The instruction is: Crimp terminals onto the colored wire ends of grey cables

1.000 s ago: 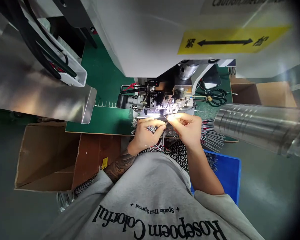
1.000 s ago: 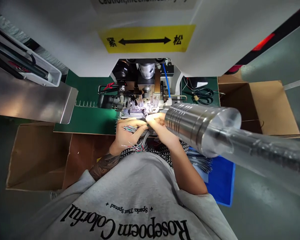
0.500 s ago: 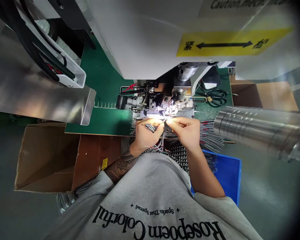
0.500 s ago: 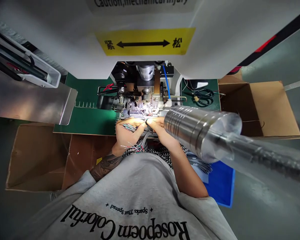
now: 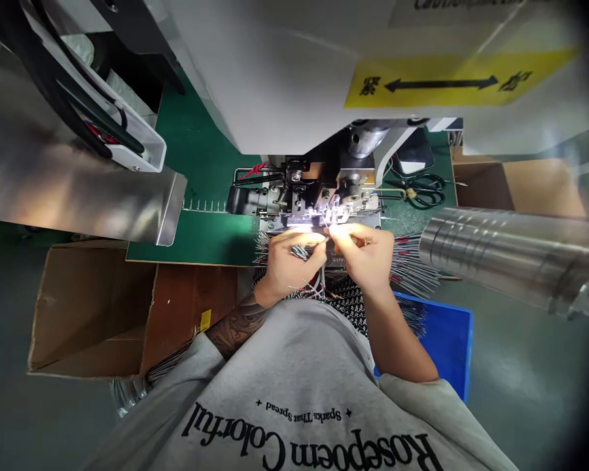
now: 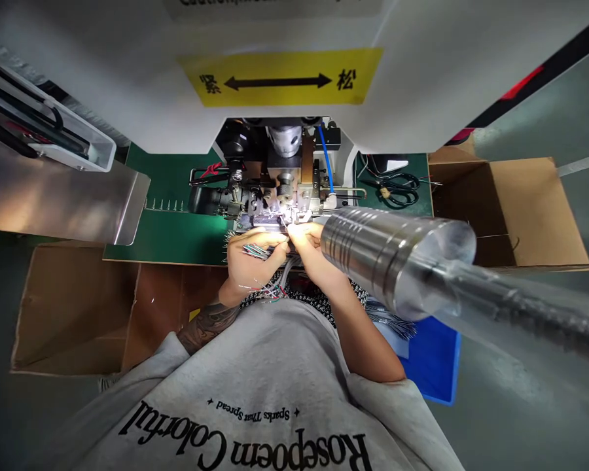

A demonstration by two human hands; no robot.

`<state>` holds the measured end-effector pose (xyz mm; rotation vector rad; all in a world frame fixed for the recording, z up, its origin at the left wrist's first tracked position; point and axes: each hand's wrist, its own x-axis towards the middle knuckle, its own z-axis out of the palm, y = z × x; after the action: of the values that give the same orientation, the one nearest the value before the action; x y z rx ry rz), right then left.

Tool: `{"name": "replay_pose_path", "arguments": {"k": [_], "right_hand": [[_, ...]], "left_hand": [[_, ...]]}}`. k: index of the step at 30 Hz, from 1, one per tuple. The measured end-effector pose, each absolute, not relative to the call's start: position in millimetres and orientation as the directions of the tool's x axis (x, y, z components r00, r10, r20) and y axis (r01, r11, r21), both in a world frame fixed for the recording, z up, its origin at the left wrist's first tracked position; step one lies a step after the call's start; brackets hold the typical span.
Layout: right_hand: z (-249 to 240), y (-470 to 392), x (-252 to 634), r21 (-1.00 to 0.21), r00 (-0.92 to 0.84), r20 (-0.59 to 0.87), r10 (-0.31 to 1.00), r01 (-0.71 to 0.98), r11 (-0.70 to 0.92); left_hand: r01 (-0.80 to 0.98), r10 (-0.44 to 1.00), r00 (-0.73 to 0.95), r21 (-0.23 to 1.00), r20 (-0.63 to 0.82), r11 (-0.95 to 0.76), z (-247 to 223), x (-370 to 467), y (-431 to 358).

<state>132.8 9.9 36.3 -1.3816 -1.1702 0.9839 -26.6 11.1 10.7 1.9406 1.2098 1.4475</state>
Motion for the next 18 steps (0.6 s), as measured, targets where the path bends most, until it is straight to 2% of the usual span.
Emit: {"name": "replay_pose_path", "arguments": {"k": [8, 14, 18], "right_hand": [[31, 2, 124, -0.959, 0.373, 0.18, 0.91, 0.272, 0.078], [32, 5, 117, -0.963, 0.411, 0.165, 0.897, 0.263, 0.057], [33, 8, 115, -0.98, 0.408, 0.128, 0.904, 0.189, 0.053]], "left_hand": [[0.43, 0.822, 0.062, 0.728, 0.567, -0.534, 15, -23, 10], [0.43, 0.853, 0.05, 0.759, 0.52, -0.489, 17, -22, 10], [0.412, 0.873, 0.032, 0.789, 0.487, -0.455, 17, -22, 10]]}}
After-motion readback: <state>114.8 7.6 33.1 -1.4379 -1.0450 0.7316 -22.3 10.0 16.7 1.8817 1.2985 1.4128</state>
